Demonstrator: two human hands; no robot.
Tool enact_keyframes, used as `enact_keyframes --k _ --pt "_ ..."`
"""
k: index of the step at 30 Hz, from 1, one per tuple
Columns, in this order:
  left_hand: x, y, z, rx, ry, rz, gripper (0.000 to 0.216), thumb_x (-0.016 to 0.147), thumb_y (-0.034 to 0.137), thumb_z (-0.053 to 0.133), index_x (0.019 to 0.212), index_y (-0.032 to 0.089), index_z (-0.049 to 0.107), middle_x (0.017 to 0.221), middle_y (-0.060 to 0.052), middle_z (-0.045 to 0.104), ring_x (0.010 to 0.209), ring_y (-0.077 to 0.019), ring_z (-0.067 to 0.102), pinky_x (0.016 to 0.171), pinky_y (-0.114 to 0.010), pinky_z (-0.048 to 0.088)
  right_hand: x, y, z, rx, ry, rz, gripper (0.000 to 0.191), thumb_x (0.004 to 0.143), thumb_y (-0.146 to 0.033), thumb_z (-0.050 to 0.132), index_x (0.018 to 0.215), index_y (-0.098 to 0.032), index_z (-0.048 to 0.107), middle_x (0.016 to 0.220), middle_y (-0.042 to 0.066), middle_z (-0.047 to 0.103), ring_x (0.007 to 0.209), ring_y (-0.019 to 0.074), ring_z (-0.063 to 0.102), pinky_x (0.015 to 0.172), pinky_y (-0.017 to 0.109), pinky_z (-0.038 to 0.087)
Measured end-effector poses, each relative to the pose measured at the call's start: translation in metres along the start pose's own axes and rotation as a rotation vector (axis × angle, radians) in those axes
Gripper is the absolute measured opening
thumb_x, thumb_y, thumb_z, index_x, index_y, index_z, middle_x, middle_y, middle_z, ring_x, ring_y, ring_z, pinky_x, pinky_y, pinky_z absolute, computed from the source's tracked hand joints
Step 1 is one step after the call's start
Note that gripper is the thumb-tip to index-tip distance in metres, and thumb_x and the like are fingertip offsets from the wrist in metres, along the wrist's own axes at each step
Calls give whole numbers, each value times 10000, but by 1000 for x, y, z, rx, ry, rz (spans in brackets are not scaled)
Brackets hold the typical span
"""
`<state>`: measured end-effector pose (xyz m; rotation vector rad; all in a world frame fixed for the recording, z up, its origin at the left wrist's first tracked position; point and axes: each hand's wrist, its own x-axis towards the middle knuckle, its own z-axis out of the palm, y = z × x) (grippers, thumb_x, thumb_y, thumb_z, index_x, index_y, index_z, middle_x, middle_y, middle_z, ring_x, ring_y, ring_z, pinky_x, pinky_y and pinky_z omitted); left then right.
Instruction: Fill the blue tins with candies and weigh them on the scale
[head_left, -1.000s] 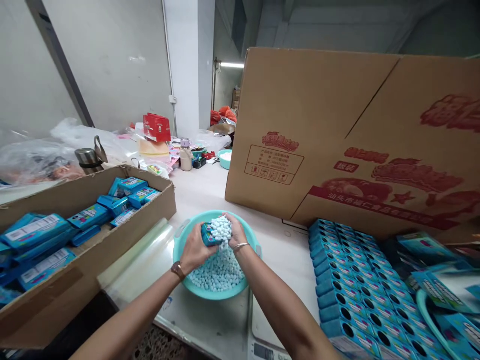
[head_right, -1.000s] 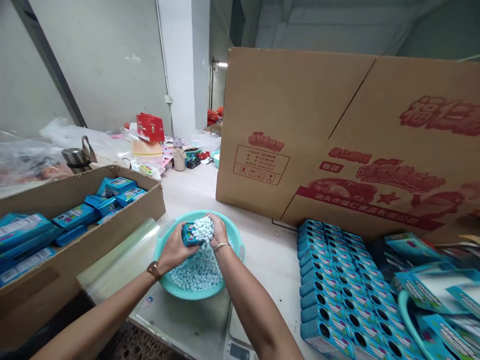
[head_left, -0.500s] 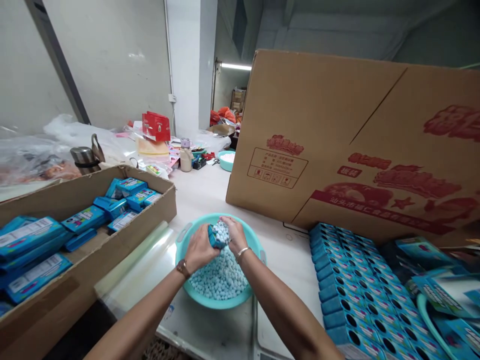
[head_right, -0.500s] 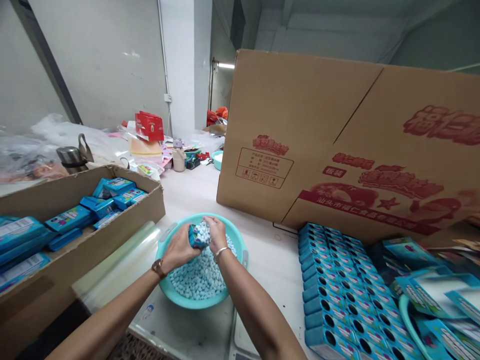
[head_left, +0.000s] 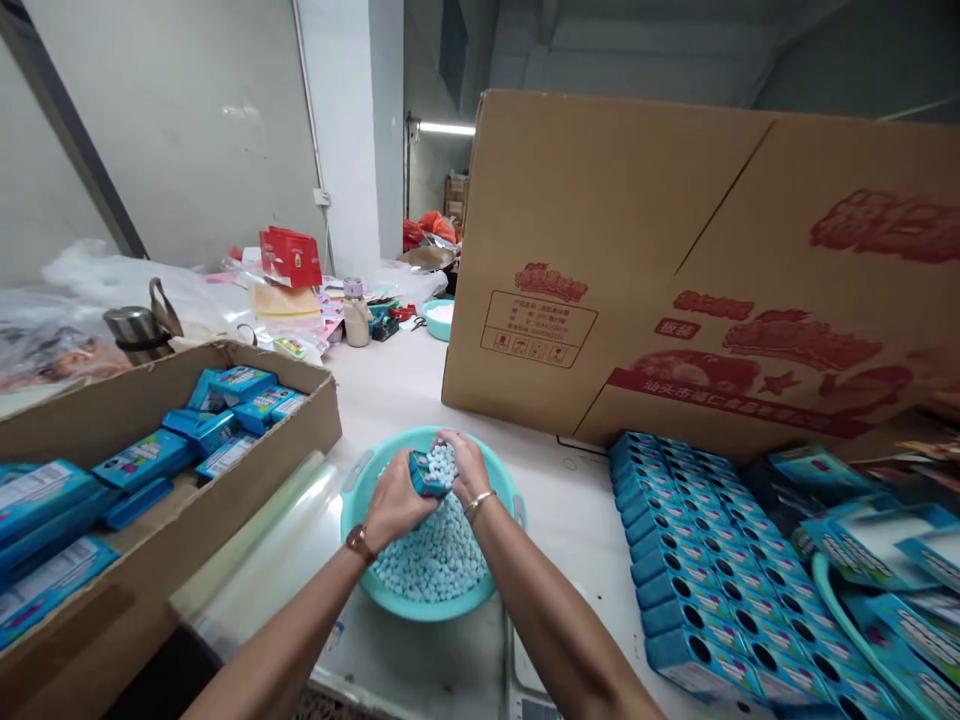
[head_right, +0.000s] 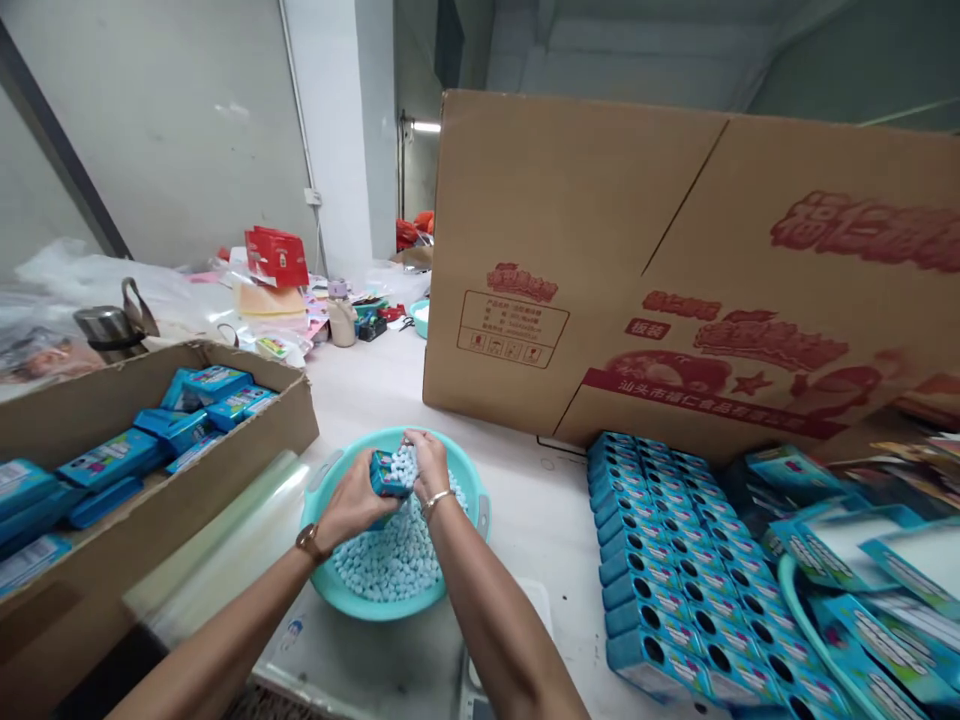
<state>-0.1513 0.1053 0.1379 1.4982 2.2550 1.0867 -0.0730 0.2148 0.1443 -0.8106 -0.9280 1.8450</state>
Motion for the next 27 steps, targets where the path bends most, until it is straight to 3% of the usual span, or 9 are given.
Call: enact_keyframes --k 9,21,27 --pt "-10 2 1 -28 28 12 617 598 261 724 1152 160 472 1049 -76 636 962 -256 636 810 -336 485 -17 0 1 -54 -34 -57 160 585 -302 722 647 -176 644 599 -13 616 608 141 548 621 261 429" --pt "-15 12 2 -138 -2 -9 625 594 264 749 1152 181 480 1005 -46 660 908 -241 655 773 -333 500 -21 -2 -11 -140 27 -118 178 626 -353 692 659 -182 652 631 -3 630 665 157 560 663 268 432" --pt "-13 9 11 -147 -24 -44 543 581 301 773 1035 179 501 929 -43 657 836 -237 644 713 -332 486 -27 1 -8 -224 9 -135 155 651 -336 665 663 -181 653 639 -14 621 666 150 555 662 260 427"
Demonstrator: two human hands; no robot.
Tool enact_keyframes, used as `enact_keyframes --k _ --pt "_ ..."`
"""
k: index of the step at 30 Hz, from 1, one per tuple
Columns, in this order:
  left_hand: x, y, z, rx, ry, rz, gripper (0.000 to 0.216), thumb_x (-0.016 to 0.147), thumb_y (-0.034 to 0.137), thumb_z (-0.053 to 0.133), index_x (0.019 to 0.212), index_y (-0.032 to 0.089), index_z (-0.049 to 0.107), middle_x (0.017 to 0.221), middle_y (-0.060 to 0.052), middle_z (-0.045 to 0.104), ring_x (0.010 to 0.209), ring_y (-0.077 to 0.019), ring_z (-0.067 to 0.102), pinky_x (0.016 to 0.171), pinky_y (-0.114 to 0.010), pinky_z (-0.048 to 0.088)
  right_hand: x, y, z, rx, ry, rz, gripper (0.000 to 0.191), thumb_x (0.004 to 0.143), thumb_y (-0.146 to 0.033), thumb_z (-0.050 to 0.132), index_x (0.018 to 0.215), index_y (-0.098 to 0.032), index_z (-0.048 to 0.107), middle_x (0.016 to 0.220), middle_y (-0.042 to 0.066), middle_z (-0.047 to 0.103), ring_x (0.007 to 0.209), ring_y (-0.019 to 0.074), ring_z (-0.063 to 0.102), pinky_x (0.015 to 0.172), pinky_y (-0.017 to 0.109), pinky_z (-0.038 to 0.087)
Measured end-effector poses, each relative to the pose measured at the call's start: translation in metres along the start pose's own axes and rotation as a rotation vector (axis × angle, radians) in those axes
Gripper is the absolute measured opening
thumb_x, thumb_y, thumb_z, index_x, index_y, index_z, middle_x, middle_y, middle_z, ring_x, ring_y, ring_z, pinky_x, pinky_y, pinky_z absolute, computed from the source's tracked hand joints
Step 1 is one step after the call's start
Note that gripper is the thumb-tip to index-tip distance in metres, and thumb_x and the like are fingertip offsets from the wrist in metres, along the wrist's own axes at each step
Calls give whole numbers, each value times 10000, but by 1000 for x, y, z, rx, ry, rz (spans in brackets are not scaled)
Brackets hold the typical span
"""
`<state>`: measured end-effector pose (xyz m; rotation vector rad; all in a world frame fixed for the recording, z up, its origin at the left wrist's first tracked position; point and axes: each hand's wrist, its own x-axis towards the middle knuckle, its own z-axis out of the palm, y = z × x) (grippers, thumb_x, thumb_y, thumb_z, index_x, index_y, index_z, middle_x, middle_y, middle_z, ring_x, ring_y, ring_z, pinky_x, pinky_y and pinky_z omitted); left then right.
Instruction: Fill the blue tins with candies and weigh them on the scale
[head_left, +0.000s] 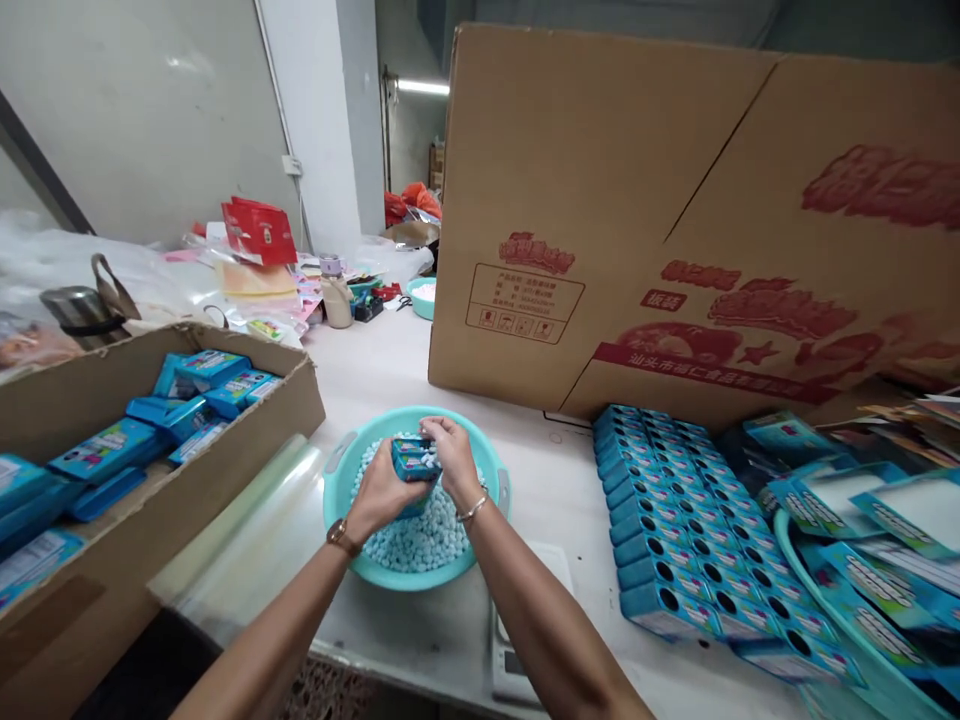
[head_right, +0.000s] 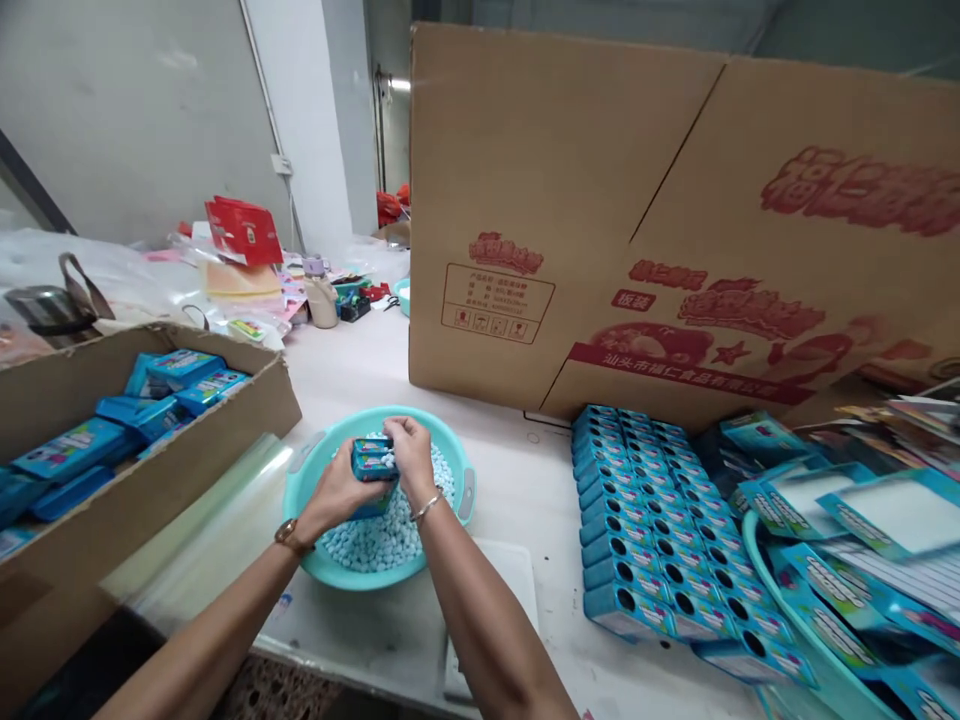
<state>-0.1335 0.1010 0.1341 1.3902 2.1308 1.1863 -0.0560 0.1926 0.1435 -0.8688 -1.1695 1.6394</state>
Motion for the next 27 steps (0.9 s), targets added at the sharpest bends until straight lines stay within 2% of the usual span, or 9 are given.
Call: enact_keyframes --k 3,7,9,11,14,16,19,22,27 --pt "3 -3 -3 -20 -35 -31 535 582 298 767 1024 175 492 931 -41 660 831 -226 649 698 -312 493 -9 0 4 -17 -40 -18 155 682 -336 663 694 -182 673 686 -13 640 713 154 573 692 255 436" --pt "7 6 -28 46 -93 6 585 563 350 779 1047 194 490 936 -24 659 826 -225 646 673 -292 477 -9 -1 -14 -76 -166 -98 301 841 -422 538 953 -199 706 914 29 698 937 199 619 854 299 456" --pt "13 11 -40 278 -190 66 537 534 374 778 969 210 510 843 -12 645 749 -233 632 610 -291 439 -3 3 -34 -274 -126 -109 350 885 -442 488 1064 -213 682 1079 58 684 1075 228 584 965 351 414" --pt "22 11 -43 535 -344 146 441 520 360 752 869 220 522 788 -20 631 707 -249 625 571 -295 403 3 10 -54 -605 -78 -63 394 870 -466 535 1151 -216 652 1206 97 637 1170 278 527 1030 416 358" --pt "39 4 -29 752 -543 172 373 445 267 722 752 218 516 790 -57 644 731 -297 644 556 -304 395 11 26 -72 -1009 -123 30 568 812 -511 633 1286 -202 579 1317 158 560 1241 358 455 1049 490 313" --pt "46 -3 -14 795 -601 147 381 384 209 714 702 214 505 776 -71 651 746 -325 655 552 -305 404 16 37 -75 -1097 -160 66 612 808 -519 642 1328 -210 546 1358 161 528 1259 372 436 1052 498 306" --pt "49 -13 -1 803 -597 115 410 356 199 716 708 209 505 765 -77 657 739 -331 663 544 -297 407 24 52 -68 -1084 -141 111 522 843 -490 611 1293 -226 576 1386 141 513 1263 353 446 1069 493 293" --pt "42 -20 3 798 -532 91 392 443 282 695 783 202 516 837 -110 672 745 -326 666 537 -299 402 32 65 -56 -947 -45 171 378 856 -457 596 1130 -209 676 1335 136 556 1226 330 490 1077 473 294" --pt "34 -24 14 722 -364 127 363 559 336 646 859 188 506 927 -157 675 783 -332 667 532 -303 369 35 78 -34 -690 75 233 294 827 -457 615 885 -189 722 1036 89 699 988 266 613 916 401 444"
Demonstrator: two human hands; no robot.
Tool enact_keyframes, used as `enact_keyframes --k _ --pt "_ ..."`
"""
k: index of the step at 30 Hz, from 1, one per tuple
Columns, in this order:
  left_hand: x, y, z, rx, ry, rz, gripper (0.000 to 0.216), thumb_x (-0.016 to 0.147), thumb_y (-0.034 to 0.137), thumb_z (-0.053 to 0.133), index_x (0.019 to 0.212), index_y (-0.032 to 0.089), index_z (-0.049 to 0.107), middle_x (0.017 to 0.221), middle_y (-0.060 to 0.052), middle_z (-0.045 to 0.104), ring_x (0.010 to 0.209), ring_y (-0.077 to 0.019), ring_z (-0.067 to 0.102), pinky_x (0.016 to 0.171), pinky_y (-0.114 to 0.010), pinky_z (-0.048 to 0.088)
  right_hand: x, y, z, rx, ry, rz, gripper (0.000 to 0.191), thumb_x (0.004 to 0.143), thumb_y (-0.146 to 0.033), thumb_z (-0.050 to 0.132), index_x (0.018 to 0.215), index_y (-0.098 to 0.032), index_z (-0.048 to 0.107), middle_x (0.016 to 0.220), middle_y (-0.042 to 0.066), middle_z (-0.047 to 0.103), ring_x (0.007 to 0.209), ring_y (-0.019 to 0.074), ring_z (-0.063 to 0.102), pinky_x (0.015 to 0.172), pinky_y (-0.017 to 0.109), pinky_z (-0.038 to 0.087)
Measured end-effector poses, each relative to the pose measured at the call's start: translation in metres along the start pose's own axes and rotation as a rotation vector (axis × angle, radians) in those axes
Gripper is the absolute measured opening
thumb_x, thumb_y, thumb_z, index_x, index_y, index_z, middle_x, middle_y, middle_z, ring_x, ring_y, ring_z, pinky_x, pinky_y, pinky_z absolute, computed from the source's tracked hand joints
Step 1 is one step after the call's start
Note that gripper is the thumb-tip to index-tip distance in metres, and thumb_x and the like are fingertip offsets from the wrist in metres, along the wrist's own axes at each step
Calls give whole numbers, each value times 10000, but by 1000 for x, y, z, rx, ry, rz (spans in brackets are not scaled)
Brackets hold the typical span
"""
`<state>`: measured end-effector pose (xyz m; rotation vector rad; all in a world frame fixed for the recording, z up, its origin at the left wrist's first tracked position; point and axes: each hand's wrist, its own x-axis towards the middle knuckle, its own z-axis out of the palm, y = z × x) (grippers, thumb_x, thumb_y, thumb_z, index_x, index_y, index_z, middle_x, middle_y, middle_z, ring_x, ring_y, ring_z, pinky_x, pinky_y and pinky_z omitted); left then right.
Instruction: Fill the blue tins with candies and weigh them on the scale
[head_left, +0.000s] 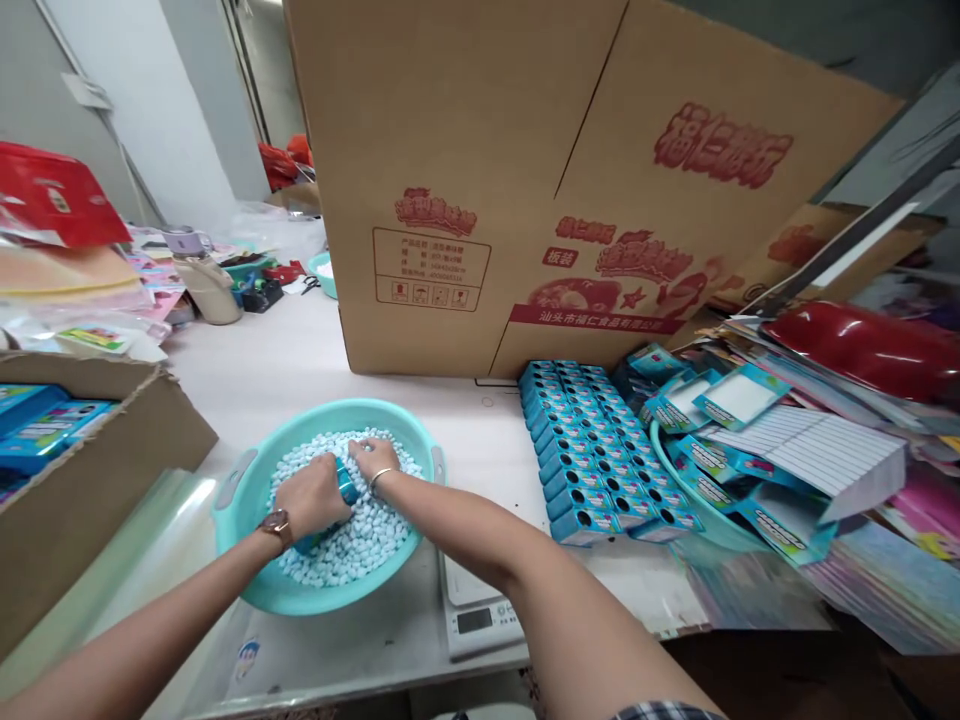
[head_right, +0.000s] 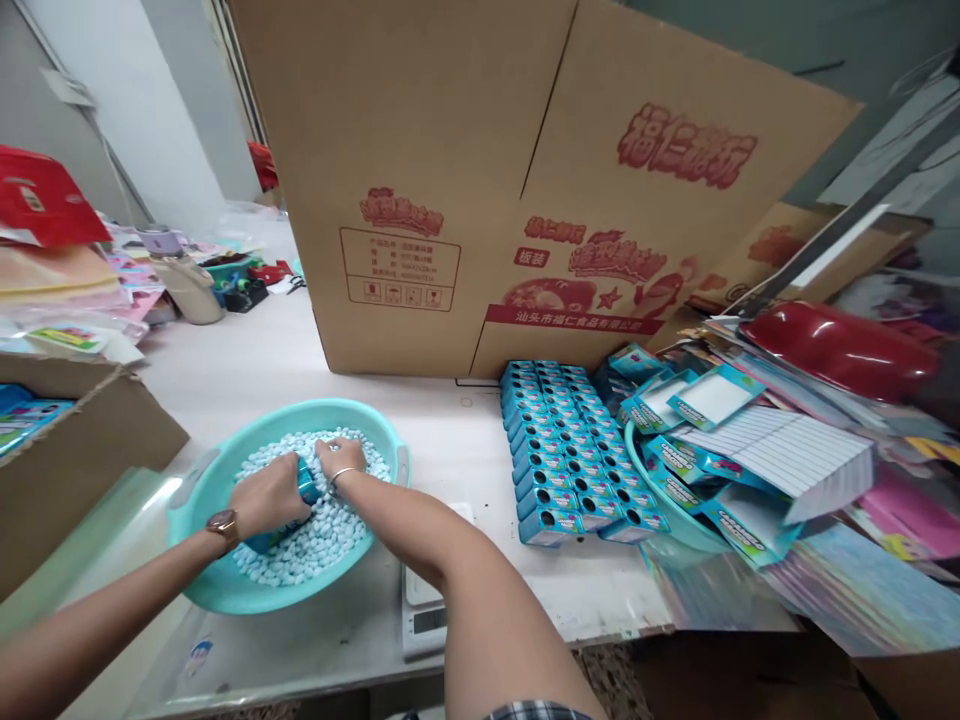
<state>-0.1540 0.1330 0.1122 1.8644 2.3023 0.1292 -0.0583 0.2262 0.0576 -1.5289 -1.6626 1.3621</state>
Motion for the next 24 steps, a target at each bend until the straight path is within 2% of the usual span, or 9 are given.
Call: enact_keyframes --k 2,4,6,9,12,17,24 --pt "2 1 1 -52 21 -34 384 558 325 657 883 184 508 929 -150 675 788 -325 665 538 -297 364 -2 -5 2 198 15 3 272 786 -452 656 805 -188 714 859 52 715 865 238 626 822 376 478" --pt "0 2 -1 -143 58 -70 433 550 322 680 923 180 513 943 -134 672 821 -318 660 569 -297 386 -5 -14 -1 449 8 -14 259 686 -449 737 701 -194 699 714 26 694 770 229 620 748 364 488" --pt "-8 2 -5 -262 132 -100 509 558 343 702 997 175 508 971 -114 663 866 -307 651 627 -308 427 -7 -27 -9 624 -20 -59 264 590 -435 789 650 -195 696 652 21 677 723 227 612 713 357 486" --pt "-23 7 -13 -496 308 -124 626 589 368 720 1130 170 474 1052 -91 641 936 -280 641 744 -330 479 -10 -51 -18 690 -84 -137 268 543 -409 785 682 -190 717 670 15 684 700 200 610 699 318 479" --pt "-31 13 -19 -674 423 -138 626 598 322 735 1143 173 466 1063 -69 639 955 -248 640 803 -327 497 -13 -71 -20 728 -151 -161 259 538 -379 768 695 -181 717 669 -2 680 669 168 603 670 281 465" --pt "-37 14 -24 -729 502 -140 675 594 277 754 1189 170 452 1125 -78 623 1020 -234 623 876 -321 486 -27 -83 -22 781 -184 -158 229 564 -351 751 695 -172 694 644 -9 669 627 147 595 638 261 456" --pt "-38 12 -19 -728 484 -122 661 595 261 749 1185 162 466 1075 -73 634 970 -240 633 833 -335 493 -36 -79 -23 824 -213 -134 204 574 -333 744 675 -174 664 651 11 679 608 154 603 633 275 471"
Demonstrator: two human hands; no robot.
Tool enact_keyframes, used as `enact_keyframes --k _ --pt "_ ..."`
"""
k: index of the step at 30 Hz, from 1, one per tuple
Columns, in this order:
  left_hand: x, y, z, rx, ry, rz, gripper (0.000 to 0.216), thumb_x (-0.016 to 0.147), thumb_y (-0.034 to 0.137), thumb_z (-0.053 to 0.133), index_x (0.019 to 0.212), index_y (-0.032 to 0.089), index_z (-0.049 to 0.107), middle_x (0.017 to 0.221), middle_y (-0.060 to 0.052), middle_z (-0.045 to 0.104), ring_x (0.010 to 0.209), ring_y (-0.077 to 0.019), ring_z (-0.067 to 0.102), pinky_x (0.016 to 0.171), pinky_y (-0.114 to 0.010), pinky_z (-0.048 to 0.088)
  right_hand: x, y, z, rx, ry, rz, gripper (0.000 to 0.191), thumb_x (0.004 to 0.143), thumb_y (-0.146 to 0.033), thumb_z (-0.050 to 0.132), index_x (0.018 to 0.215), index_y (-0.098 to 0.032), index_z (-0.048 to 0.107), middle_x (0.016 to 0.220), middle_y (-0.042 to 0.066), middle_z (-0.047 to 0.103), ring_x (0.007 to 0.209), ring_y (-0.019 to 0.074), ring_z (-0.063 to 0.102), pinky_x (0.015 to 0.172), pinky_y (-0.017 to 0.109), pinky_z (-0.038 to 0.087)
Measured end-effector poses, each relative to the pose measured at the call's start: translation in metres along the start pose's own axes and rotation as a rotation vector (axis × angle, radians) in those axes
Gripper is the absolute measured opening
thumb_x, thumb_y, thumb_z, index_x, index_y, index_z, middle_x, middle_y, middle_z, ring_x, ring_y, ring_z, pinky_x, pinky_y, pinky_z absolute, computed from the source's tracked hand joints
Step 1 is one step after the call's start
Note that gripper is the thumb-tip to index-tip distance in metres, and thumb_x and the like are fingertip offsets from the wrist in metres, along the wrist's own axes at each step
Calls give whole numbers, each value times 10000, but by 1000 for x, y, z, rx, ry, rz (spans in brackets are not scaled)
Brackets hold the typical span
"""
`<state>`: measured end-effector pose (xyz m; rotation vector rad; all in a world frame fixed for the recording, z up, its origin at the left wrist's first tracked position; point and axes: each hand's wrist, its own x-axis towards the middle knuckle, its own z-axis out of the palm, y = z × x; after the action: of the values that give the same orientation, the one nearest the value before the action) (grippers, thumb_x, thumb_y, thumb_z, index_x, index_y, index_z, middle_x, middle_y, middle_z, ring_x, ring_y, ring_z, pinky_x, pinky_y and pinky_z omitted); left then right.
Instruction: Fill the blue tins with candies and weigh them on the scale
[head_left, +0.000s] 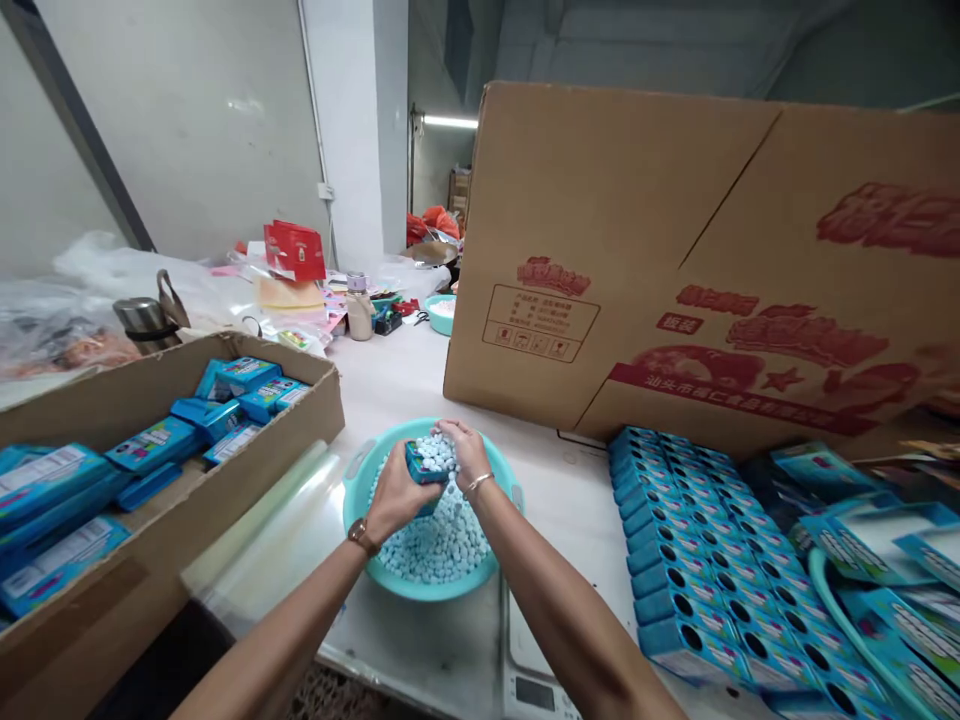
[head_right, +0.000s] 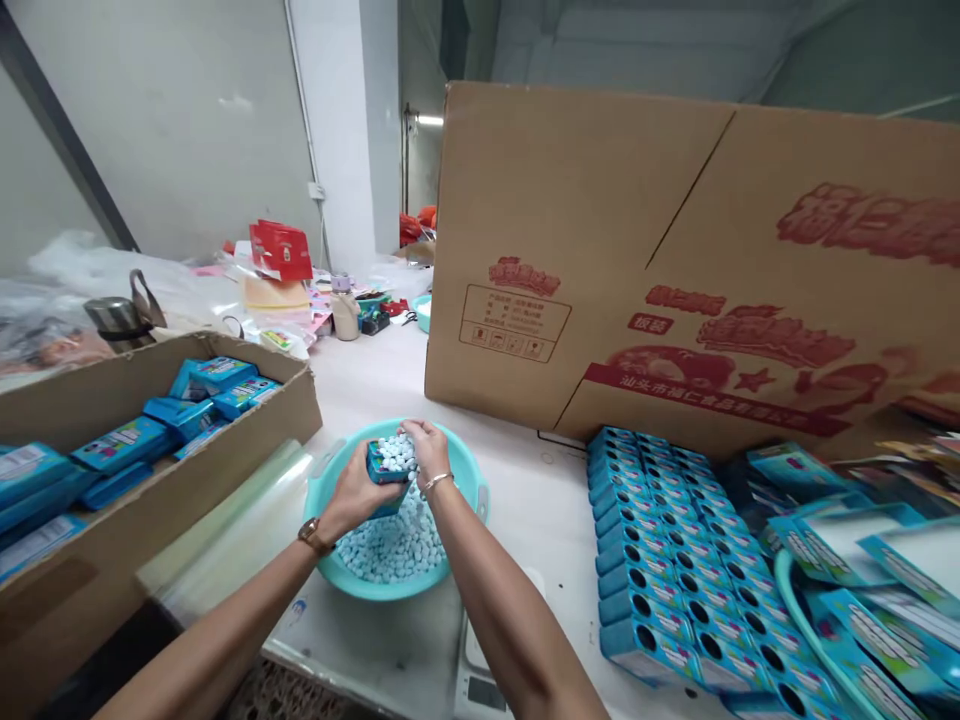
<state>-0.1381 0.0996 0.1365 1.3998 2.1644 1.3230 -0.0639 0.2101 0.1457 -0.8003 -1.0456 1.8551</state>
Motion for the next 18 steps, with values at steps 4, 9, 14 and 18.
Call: enact_keyframes --k 4,9,14,18 --pt "3 -4 0 2 -49 -4 655 597 267 753 1177 166 468 1036 -59 643 924 -230 640 796 -325 493 -1 2 -1 -11 -27 14 215 558 -329 762 678 -173 676 661 13 680 632 158 606 650 277 470" --pt "8 -6 0 7 -90 1 665 597 276 764 1179 167 460 1028 -52 638 922 -226 640 783 -317 491 -5 4 -1 -19 -39 -5 260 571 -378 775 712 -172 703 680 9 674 676 169 612 673 275 460" --pt "2 -4 2 42 -56 30 680 607 257 756 1204 172 443 1084 -63 614 988 -241 626 838 -347 496 -6 6 -2 -6 15 -38 281 639 -448 716 699 -174 701 699 17 683 715 173 619 706 280 464" --pt "-2 -4 1 46 -73 24 670 613 252 748 1201 177 438 1083 -64 607 990 -250 629 835 -356 501 -10 7 1 -61 41 -104 280 687 -450 666 698 -174 712 715 29 697 739 178 625 740 284 461"
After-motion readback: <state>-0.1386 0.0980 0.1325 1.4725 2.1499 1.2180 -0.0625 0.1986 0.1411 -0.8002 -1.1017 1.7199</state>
